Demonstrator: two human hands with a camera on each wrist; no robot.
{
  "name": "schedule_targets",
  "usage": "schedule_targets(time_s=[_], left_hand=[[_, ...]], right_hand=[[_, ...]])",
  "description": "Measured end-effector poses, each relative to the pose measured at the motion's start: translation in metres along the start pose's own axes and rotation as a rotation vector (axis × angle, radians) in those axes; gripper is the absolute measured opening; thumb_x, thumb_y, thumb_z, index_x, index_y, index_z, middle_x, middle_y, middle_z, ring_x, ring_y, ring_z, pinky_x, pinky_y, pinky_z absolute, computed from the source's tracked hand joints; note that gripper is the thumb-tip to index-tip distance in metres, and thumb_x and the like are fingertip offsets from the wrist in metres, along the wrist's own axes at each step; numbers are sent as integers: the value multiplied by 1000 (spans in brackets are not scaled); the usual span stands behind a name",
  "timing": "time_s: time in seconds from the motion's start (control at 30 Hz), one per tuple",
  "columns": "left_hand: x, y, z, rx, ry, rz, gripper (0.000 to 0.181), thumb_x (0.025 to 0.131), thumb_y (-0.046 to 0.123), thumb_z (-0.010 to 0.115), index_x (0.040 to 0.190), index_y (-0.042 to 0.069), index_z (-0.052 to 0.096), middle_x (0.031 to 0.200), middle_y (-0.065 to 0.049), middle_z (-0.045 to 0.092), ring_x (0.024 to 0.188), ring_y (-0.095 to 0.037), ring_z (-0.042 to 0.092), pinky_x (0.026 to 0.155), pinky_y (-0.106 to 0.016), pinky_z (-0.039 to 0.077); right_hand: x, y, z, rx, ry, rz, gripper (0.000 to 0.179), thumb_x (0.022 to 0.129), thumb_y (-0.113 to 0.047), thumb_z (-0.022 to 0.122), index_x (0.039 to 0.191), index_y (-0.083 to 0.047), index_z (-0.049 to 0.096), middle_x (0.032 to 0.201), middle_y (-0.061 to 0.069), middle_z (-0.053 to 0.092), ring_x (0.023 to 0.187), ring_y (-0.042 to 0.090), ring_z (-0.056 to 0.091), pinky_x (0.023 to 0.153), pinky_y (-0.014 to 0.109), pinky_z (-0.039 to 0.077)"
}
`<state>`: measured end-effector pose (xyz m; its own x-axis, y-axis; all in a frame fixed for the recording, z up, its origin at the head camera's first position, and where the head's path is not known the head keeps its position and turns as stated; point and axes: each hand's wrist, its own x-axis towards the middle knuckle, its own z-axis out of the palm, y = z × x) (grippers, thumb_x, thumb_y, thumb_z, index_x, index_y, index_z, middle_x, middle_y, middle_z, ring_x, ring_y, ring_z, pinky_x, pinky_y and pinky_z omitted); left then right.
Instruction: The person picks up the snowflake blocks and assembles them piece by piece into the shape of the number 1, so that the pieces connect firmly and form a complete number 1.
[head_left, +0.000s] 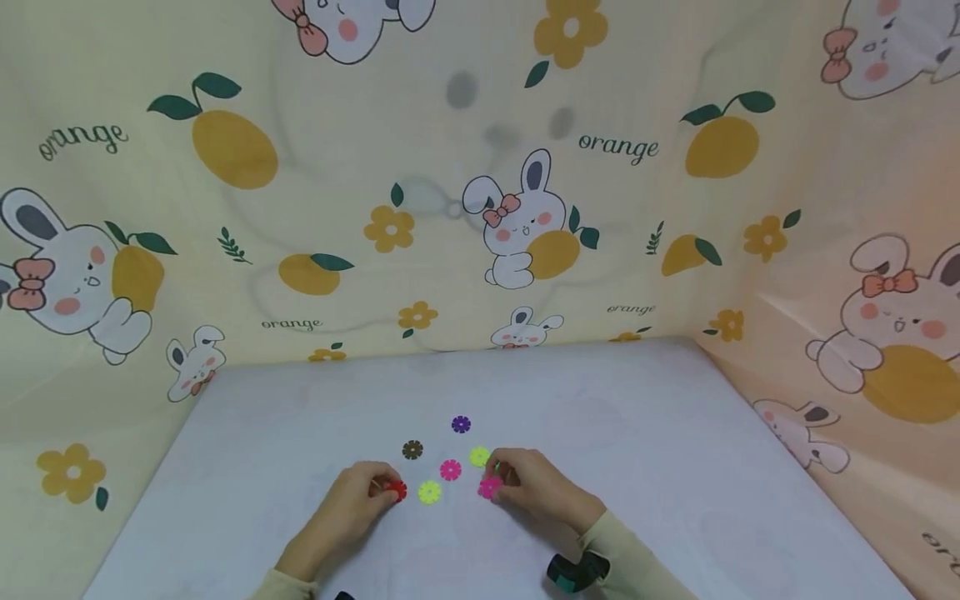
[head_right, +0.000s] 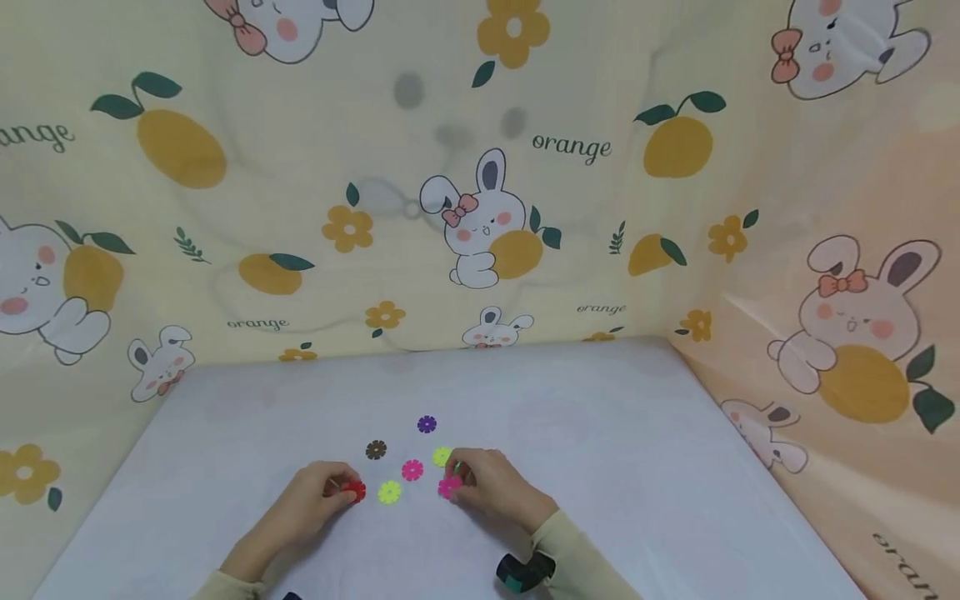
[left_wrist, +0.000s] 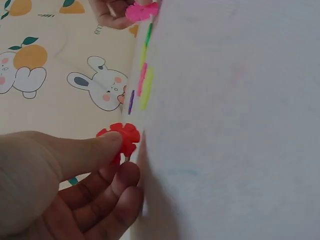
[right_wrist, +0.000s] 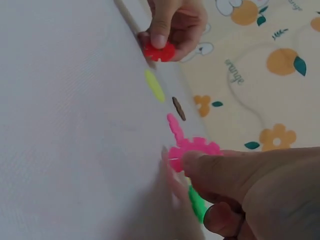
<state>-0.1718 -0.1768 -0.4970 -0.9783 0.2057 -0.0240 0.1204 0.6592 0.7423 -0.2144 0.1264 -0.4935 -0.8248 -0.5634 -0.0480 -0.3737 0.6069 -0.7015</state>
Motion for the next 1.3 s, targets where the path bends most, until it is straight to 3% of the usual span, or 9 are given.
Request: schedule_targets(time_s=[0.13,0.3,0.47,0.6,0.73,0.87,1.03,1.17,1.3], left_hand=[[2,1,-7,-53,-14,3,6,93,5,68,94,10,72,89,0,71,76,-11,62,66,-21,51],[8,14,-15,-178,-23,1,8,99,3,59,101,7,66,90,-10,72,66,-19,65,55,-23,52],[14,29,-21,-278,-40,38,13,101,4,56,110,1,65,92,-19,73,66,-17,62,58,-24,55],[18,41,-23,-324,-26,48,18,101,6,59,116,-1,65,90,-18,74,65,-12,60,62,-22,56],[22,53,-22,-383,29,54,15,99,7,63,110,-2,65,86,-16,76,64,-12,63,63,-22,57],[24,63,-20,-439,32,74,14,98,7,64,106,-5,66,84,-21,75,64,-12,64,64,-22,58],[20,73,-22,-478,36,85,21,100,8,61,113,-7,67,81,-21,69,63,-10,62,63,-20,57],[13,80,-24,-509,64,59,24,102,7,57,120,-5,68,81,-11,64,66,-10,59,62,-19,55],[5,83,-25,-523,60,28,27,101,5,58,126,-2,65,84,-14,66,67,-12,61,65,-19,57]], right_hand=[[3,-3,-4,33,31,-7,8,95,-13,70,102,-16,71,90,-5,65,76,8,54,66,20,49],[7,-11,-14,113,89,-27,7,100,-18,65,100,-15,71,92,2,67,78,12,55,65,20,49],[13,-20,-21,215,120,-63,10,102,-17,61,102,-10,68,98,16,69,84,28,63,69,19,52],[18,-26,-24,252,134,-93,16,101,-16,62,112,-7,68,96,16,70,86,38,65,69,19,54],[22,-35,-29,275,163,-134,26,100,-15,63,124,-4,65,91,17,70,77,25,65,65,20,53],[24,-45,-35,305,199,-161,19,101,-13,62,117,-5,68,92,14,72,73,9,60,64,21,52],[20,-53,-39,299,253,-184,12,100,-12,62,105,-6,72,90,10,71,71,15,59,64,22,53],[12,-57,-39,231,296,-150,12,99,-15,65,105,-10,74,93,5,72,76,18,59,68,23,52],[5,-60,-36,160,351,-147,12,98,-17,67,106,-14,75,96,-1,72,81,13,57,72,24,51]])
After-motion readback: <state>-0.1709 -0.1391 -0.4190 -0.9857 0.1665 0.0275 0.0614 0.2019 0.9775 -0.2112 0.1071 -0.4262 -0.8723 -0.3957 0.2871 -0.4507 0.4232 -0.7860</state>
